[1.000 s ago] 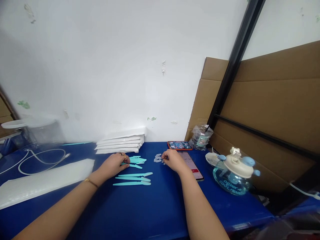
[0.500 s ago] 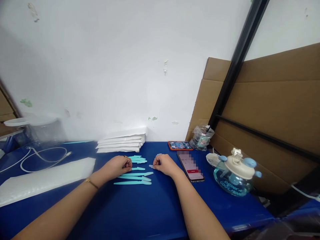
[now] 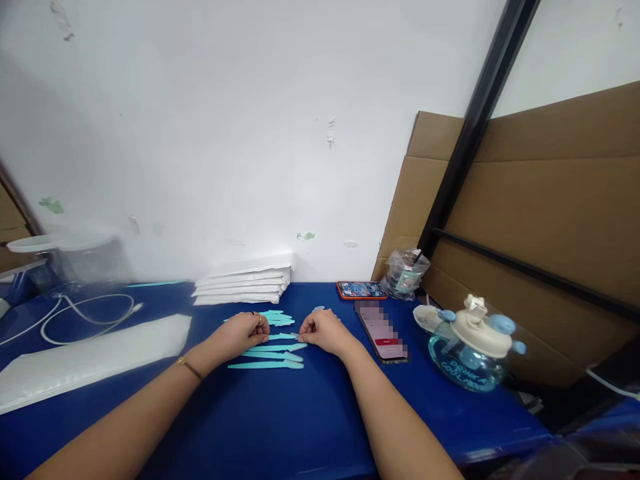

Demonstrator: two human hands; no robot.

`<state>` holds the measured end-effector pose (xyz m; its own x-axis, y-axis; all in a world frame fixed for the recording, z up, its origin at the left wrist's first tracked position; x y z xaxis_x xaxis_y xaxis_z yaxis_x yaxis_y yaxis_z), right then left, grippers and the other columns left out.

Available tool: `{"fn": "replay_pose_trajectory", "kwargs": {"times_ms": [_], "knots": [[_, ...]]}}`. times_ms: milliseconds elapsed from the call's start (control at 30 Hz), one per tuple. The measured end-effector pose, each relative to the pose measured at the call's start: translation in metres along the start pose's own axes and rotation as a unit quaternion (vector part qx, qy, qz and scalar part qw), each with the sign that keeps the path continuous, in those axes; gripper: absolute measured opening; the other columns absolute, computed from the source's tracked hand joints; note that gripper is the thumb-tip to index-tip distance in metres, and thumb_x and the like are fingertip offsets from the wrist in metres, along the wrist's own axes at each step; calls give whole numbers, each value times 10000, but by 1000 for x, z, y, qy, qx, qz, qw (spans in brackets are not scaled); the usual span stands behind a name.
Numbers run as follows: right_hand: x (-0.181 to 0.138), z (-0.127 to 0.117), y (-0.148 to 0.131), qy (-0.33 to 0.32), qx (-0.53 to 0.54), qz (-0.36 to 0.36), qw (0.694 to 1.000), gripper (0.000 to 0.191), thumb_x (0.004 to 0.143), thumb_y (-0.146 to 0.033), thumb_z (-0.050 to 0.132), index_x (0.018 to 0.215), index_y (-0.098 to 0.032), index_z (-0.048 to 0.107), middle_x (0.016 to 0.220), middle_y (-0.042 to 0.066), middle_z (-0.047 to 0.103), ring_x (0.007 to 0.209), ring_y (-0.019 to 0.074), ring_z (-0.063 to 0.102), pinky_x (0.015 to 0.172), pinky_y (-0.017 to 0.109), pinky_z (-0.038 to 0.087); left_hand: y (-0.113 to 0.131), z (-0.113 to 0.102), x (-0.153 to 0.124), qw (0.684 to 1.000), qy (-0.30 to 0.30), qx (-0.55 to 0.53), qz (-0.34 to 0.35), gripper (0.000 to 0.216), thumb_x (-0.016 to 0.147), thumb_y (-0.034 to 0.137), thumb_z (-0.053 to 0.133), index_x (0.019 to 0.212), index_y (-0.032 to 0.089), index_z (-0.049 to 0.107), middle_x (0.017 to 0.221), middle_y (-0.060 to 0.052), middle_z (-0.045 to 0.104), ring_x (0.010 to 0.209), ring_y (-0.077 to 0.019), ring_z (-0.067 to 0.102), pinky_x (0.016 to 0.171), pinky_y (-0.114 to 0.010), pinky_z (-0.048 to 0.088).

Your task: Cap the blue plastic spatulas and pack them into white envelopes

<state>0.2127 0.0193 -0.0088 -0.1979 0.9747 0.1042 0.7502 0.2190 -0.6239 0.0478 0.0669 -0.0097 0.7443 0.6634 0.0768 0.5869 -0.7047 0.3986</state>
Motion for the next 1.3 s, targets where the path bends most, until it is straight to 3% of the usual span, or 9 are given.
{"fn": "replay_pose_trajectory", "kwargs": {"times_ms": [233, 400, 500, 600, 700, 833, 967, 1133, 1300], "knots": [[2, 5, -13, 26, -10, -44, 999, 32, 680, -222, 700, 688, -192, 710, 673, -2, 639, 594, 112, 558, 549, 199, 385, 5, 6, 2, 999, -10, -38, 9, 118, 747, 269, 529, 764, 195, 620, 722, -3, 623, 646, -130, 551, 558, -205, 362], [3, 8, -18, 5, -4, -83, 996, 57, 701, -239, 691, 726, -200, 724, 701, 5, 635, 616, 115, 565, 567, 203, 400, 11, 10, 2, 999, -20, -40, 25, 132, 759, 263, 520, 784, 192, 628, 734, -3, 618, 659, -130, 554, 575, -206, 384], [-1, -18, -8, 63, 2, -74, 995, 109, 743, -251, 638, 788, -199, 722, 764, 21, 662, 685, 135, 589, 629, 221, 425, 7, -2, 0, 999, 34, -7, 33, 160, 783, 294, 531, 872, 206, 629, 840, -15, 624, 768, -151, 563, 663, -225, 412], [-11, -55, 17, 147, -27, -4, 989, 146, 765, -233, 580, 802, -178, 709, 783, 40, 674, 711, 156, 601, 631, 236, 434, -3, -19, -3, 994, 97, 49, 26, 205, 797, 297, 541, 969, 216, 620, 977, -36, 611, 932, -185, 538, 785, -260, 408], [-18, -66, 40, 111, -76, 63, 989, 118, 691, -146, 609, 758, -189, 697, 727, 14, 677, 660, 145, 602, 593, 219, 421, -11, -24, -4, 991, 98, 92, 15, 167, 807, 279, 537, 935, 221, 627, 946, -34, 618, 933, -190, 536, 782, -268, 403], [-20, -58, 47, 76, -129, 71, 986, 178, 617, -76, 638, 737, -196, 691, 751, 13, 684, 679, 148, 604, 611, 213, 418, -11, -25, -2, 988, 90, 123, 13, 112, 815, 251, 521, 849, 222, 624, 833, -19, 630, 850, -181, 551, 709, -258, 389], [-15, -46, 35, 62, -121, 37, 990, 76, 700, -152, 610, 706, -183, 679, 727, 21, 672, 643, 147, 591, 576, 218, 410, -4, -24, -1, 983, 86, 156, 37, 186, 853, 254, 460, 771, 211, 621, 765, -17, 635, 767, -167, 562, 685, -262, 358], [-9, -28, 10, 34, -90, -49, 994, 126, 778, -162, 559, 750, -184, 680, 789, 20, 661, 694, 137, 593, 625, 216, 417, 6, -17, -1, 981, 70, 156, 97, 248, 880, 284, 428, 752, 196, 622, 749, -13, 645, 733, -146, 577, 673, -262, 335], [-4, -18, 1, 29, -81, -85, 993, 128, 799, -170, 561, 776, -185, 686, 825, 24, 652, 726, 131, 589, 656, 212, 420, 12, -12, -1, 978, 70, 150, 126, 265, 890, 290, 415, 753, 192, 618, 754, -10, 652, 740, -142, 579, 664, -266, 324]]}}
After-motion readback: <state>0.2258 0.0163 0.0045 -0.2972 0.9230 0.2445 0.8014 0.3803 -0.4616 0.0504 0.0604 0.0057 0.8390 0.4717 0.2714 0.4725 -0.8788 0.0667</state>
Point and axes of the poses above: each hand's wrist, its own x-axis towards the middle knuckle, its own z-axis out of the palm, y = z × x, the point moved 7 cm from there along x, towards the middle knuckle
